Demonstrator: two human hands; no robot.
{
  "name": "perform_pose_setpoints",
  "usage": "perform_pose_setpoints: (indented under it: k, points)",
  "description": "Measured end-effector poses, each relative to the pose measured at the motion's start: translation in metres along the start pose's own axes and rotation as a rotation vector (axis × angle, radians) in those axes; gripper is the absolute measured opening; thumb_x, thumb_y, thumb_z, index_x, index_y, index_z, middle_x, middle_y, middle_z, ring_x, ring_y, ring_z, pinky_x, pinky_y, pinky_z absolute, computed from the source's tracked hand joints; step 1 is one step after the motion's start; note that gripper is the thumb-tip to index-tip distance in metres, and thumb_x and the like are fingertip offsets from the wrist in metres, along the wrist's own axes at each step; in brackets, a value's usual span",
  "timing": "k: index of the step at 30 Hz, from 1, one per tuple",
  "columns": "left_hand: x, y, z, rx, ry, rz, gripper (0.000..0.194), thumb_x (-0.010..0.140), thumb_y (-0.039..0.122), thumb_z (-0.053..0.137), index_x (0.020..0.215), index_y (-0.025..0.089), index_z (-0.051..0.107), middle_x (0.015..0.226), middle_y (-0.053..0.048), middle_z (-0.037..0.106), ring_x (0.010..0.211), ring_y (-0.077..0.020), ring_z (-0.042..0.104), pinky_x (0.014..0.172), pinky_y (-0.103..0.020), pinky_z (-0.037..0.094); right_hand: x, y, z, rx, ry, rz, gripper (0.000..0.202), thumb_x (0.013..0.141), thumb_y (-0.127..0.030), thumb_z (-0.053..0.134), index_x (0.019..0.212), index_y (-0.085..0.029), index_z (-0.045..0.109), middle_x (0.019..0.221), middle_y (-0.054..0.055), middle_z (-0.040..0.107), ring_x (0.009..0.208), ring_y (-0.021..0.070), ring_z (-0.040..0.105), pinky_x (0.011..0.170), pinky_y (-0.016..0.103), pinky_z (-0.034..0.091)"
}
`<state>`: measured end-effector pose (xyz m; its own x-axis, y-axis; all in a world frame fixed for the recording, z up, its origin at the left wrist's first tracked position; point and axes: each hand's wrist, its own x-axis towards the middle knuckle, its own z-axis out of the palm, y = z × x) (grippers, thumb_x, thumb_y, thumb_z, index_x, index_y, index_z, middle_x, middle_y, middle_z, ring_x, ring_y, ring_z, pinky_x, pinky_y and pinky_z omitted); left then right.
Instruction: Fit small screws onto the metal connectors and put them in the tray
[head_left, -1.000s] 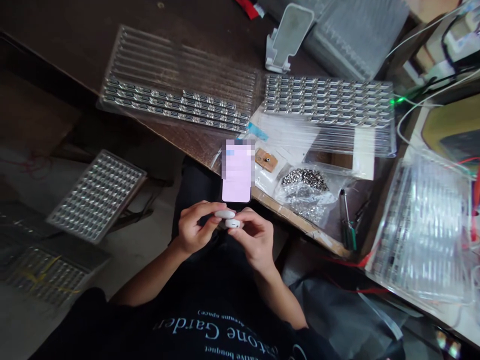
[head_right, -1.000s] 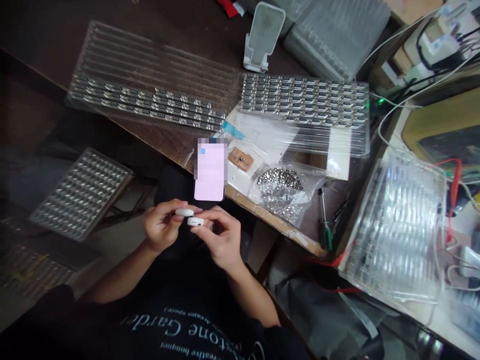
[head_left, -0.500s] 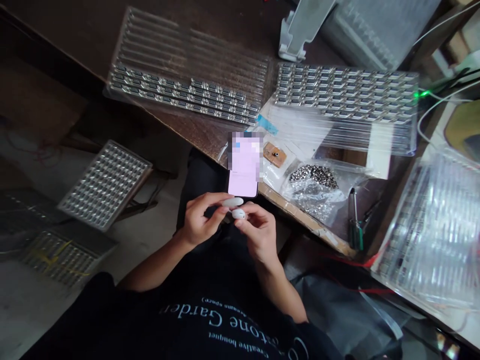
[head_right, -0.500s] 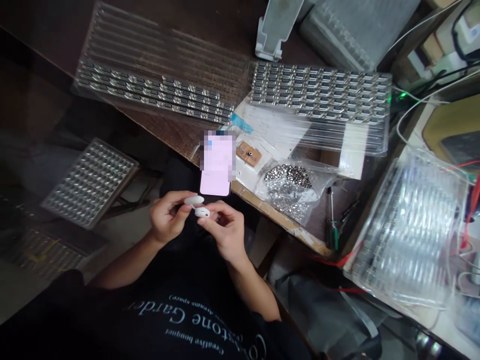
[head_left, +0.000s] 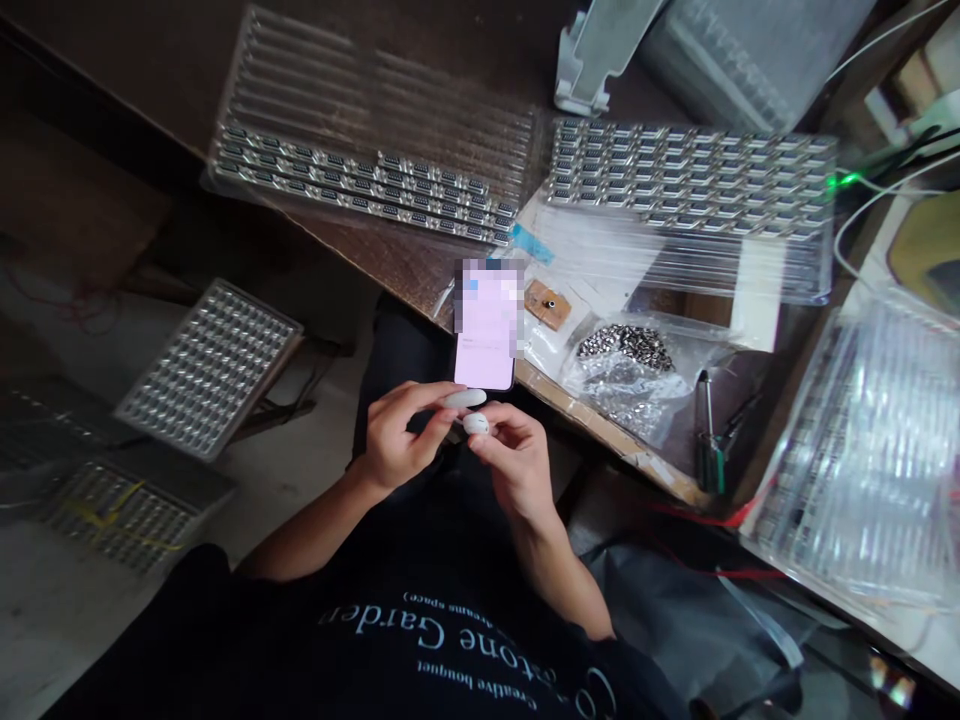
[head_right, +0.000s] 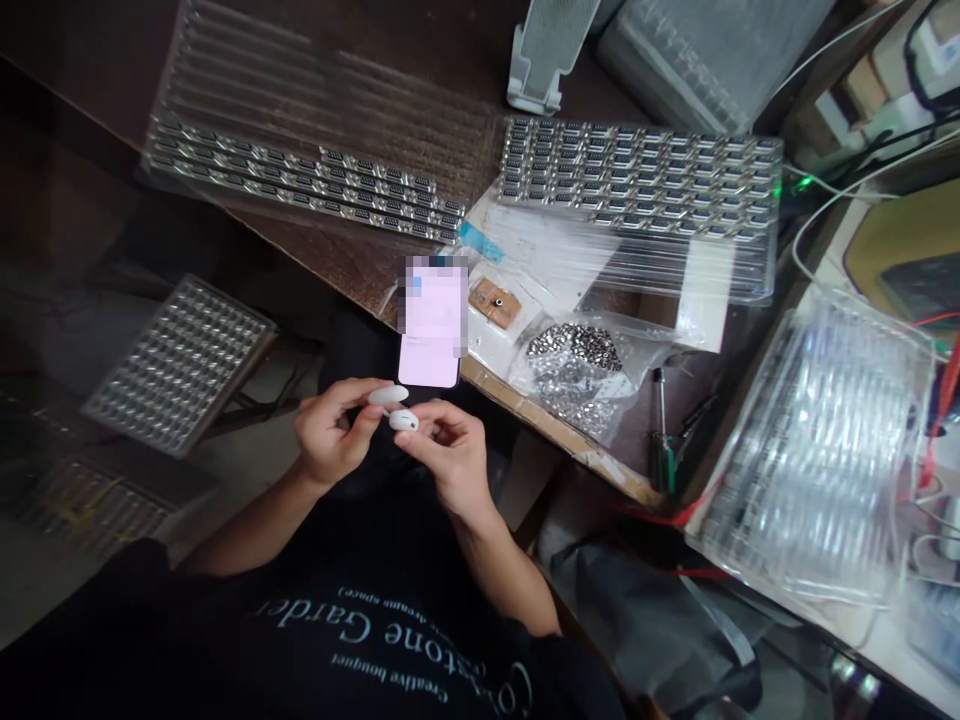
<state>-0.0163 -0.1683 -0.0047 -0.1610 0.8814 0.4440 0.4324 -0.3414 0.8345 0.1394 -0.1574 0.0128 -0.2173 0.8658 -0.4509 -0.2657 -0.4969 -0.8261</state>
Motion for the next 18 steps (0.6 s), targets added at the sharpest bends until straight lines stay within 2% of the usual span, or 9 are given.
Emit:
perform_pose_setpoints:
  k: [6,10,13,18]
  points:
    - [0.0,0.0014,-0.0021,0.11,-0.01,0.004,0.017,0.097,0.022,0.066,0.113,0.019,0.073,0.095,-0.003,0.081,0.07,-0.0133,0.075,0.069,-0.022,0.06,0.0012,0.0007,0.0002,0.013,-0.01,0.052,0.033,0.062,-0.042,0.095,0.079,-0.021,0.076,0.065,-0.003,0.063,0.054,0.0087,0.045,0.05,0.022,0.04]
    - [0.0037,0.0029,-0.0025,0.21,0.024,0.059,0.016,0.097,0.022,0.067,0.111,0.019,0.074,0.09,-0.002,0.081,0.068,-0.0142,0.075,0.068,-0.024,0.058,0.0028,0.0009,0.0014,0.051,-0.028,0.087,0.039,0.059,-0.043,0.097,0.083,-0.021,0.076,0.067,-0.003,0.063,0.054,0.0086,0.048,0.049,0.021,0.043]
    - [0.0057,0.0027,-0.0022,0.229,0.031,0.117,0.017,0.096,0.019,0.068,0.112,0.019,0.074,0.091,-0.003,0.081,0.067,-0.0145,0.074,0.069,-0.026,0.057,0.0039,0.0009,0.003,0.071,-0.02,0.086,0.041,0.056,-0.043,0.098,0.082,-0.021,0.076,0.072,-0.002,0.067,0.055,0.0084,0.049,0.051,0.021,0.044]
    - [0.0035,0.0014,-0.0022,0.216,0.025,0.164,0.025,0.095,0.017,0.07,0.119,0.021,0.074,0.093,-0.003,0.081,0.068,-0.0161,0.074,0.07,-0.028,0.056,0.0036,0.0022,0.0047,0.04,0.017,0.068,0.037,0.06,-0.046,0.095,0.077,-0.021,0.075,0.069,-0.002,0.067,0.055,0.0089,0.048,0.05,0.021,0.044]
